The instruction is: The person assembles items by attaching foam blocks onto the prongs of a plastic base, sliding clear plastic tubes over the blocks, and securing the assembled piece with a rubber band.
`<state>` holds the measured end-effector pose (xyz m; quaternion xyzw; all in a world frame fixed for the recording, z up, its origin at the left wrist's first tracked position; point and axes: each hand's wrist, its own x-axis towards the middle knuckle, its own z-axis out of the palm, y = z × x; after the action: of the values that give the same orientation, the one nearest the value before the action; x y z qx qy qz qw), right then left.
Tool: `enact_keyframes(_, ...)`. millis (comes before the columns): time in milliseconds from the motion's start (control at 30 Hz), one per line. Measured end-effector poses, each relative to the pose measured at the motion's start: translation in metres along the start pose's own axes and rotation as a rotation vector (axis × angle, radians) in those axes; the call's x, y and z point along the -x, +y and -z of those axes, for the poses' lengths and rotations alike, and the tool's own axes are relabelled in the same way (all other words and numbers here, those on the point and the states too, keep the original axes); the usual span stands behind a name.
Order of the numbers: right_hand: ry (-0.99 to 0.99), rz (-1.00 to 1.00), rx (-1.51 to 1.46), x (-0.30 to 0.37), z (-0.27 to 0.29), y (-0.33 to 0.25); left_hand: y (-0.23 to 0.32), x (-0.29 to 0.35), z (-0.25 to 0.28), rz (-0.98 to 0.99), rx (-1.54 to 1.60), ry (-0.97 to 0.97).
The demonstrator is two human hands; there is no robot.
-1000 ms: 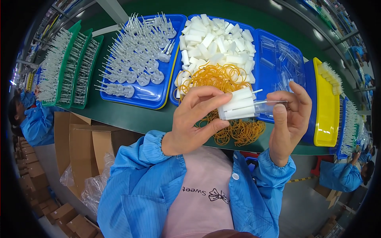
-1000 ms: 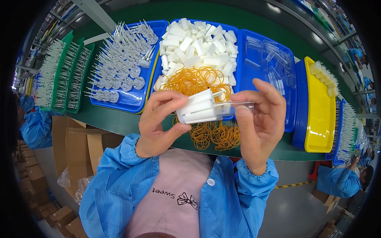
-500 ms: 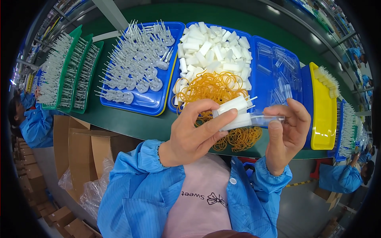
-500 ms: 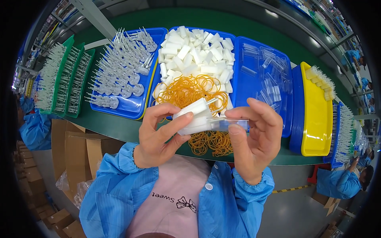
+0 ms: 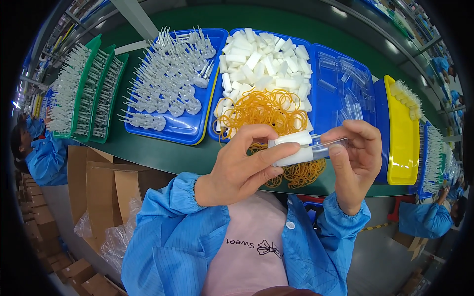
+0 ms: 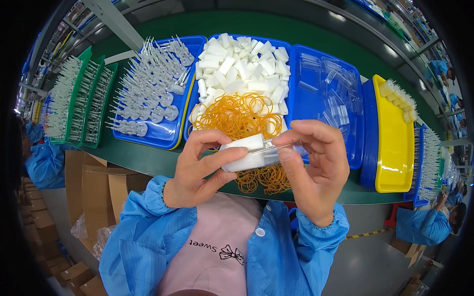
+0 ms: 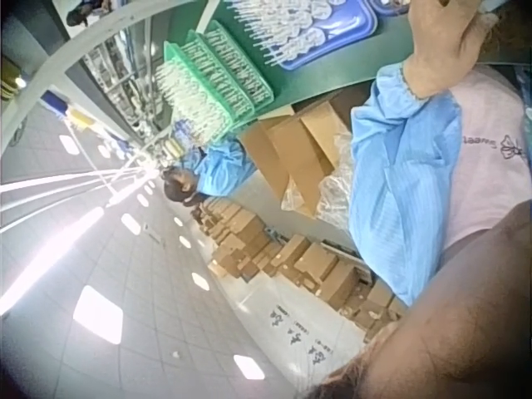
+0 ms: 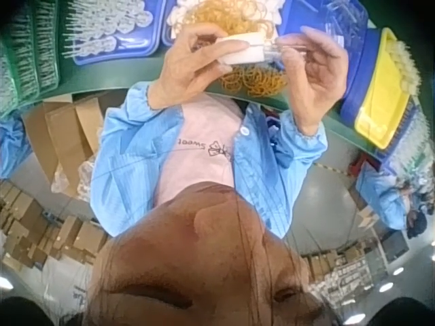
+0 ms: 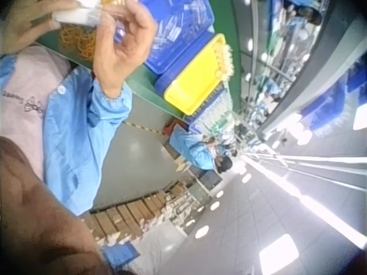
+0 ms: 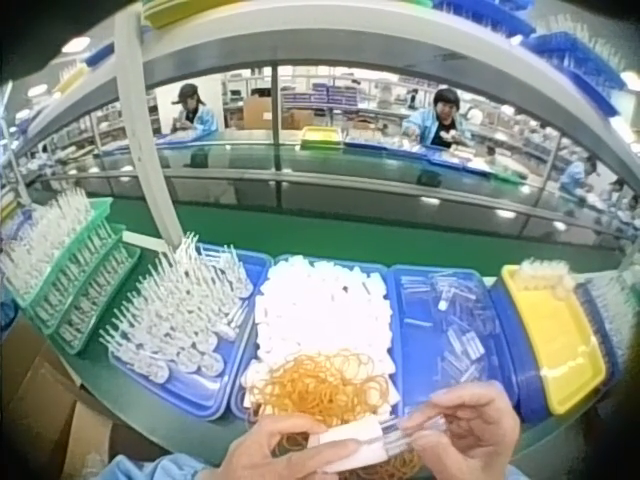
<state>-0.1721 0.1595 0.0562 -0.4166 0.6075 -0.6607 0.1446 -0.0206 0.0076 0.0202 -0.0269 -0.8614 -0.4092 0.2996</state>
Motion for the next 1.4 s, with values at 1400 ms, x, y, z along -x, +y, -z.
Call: enact_keyframes(1400, 0.022, -0.070, -0.020, -0.004, 0.004, 0.015, -0.010, -0.001, -0.003, 0.004, -0.039, -0.029)
